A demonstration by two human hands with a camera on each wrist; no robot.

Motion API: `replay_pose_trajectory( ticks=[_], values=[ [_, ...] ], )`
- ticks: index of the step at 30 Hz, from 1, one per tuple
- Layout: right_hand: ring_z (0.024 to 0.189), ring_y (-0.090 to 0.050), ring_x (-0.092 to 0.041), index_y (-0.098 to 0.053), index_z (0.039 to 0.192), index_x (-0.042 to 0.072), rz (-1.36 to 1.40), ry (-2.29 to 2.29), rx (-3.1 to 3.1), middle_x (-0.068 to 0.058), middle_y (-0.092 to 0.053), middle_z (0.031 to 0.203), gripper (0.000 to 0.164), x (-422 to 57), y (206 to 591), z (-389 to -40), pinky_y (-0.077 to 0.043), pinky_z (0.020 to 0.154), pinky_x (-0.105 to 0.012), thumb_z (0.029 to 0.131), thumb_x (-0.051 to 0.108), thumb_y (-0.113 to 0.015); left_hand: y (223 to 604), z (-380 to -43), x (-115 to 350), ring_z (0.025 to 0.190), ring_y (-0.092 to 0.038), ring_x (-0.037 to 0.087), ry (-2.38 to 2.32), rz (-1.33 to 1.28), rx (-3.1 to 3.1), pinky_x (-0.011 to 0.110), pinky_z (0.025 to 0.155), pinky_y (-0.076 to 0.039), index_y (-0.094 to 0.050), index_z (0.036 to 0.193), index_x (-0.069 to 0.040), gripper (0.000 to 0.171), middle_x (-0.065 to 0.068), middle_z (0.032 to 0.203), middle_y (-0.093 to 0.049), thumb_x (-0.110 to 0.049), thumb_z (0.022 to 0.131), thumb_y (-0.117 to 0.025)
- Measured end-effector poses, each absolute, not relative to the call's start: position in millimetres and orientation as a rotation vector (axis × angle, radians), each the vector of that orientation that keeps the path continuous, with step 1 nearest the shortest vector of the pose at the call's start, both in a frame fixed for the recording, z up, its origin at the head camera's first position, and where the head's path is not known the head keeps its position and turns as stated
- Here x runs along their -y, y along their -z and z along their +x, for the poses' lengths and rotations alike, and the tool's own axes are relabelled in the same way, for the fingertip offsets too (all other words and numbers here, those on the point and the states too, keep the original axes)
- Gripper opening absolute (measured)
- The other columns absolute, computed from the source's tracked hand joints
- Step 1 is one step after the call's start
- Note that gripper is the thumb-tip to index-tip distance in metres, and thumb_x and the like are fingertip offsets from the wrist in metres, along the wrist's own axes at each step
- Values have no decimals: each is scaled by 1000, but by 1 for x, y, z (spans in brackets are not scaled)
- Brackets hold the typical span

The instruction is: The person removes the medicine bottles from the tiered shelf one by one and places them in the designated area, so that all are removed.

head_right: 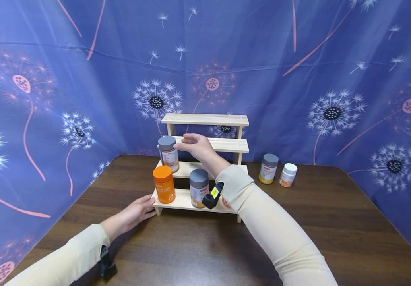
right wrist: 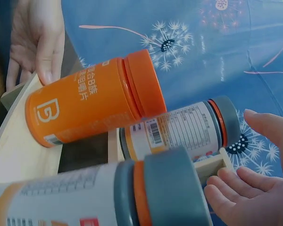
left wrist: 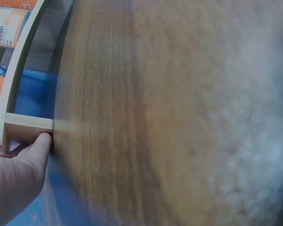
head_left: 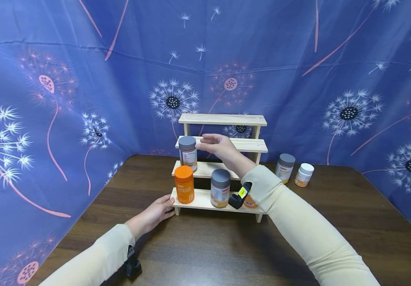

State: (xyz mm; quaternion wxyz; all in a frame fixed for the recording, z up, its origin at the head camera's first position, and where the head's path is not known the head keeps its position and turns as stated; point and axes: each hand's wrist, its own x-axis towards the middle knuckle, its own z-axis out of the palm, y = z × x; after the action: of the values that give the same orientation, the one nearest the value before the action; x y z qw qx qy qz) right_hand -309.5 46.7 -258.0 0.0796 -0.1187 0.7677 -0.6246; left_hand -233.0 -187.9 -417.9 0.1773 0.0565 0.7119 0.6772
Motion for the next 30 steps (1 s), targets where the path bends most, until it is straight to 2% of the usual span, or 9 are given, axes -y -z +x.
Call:
replay_pose_trajectory(
  ticks=[4, 16, 24, 30],
  values=[
    [129, -52, -25, -47, 141, 11, -354, 1859, -2263, -9, -55, 140, 62, -39, 260, -311, -40, 112, -41, 87, 22, -74, 418, -233, 187, 143, -25, 43, -1926, 148, -2014, 54, 117, -27, -16, 149, 10, 53, 33, 151, -29, -20, 107, -30],
    [129, -52, -27, -51, 138, 8, -317, 1839, -2252, -13, -56, 136, 59, -21, 266, -320, -39, 113, -43, 84, 15, -75, 417, -231, 186, 142, -26, 43, -1925, 162, -2020, 54, 116, -27, -16, 148, 12, 53, 34, 150, -30, -19, 107, -29],
    [128, -51, -26, -50, 139, 9, -309, 1770, -2314, -11, -58, 135, 63, -12, 267, -319, -40, 112, -42, 83, 16, -77, 418, -232, 185, 142, -28, 42, -1942, 119, -2023, 54, 116, -27, -20, 148, 10, 52, 32, 150, -31, -19, 107, -30],
    [127, -52, -25, -52, 137, 10, -288, 1686, -2354, -10, -57, 136, 61, -12, 267, -318, -43, 109, -41, 83, 20, -78, 417, -230, 184, 142, -26, 43, -1936, 120, -2029, 54, 116, -27, -18, 148, 11, 53, 33, 150, -29, -19, 107, -30]
  ],
)
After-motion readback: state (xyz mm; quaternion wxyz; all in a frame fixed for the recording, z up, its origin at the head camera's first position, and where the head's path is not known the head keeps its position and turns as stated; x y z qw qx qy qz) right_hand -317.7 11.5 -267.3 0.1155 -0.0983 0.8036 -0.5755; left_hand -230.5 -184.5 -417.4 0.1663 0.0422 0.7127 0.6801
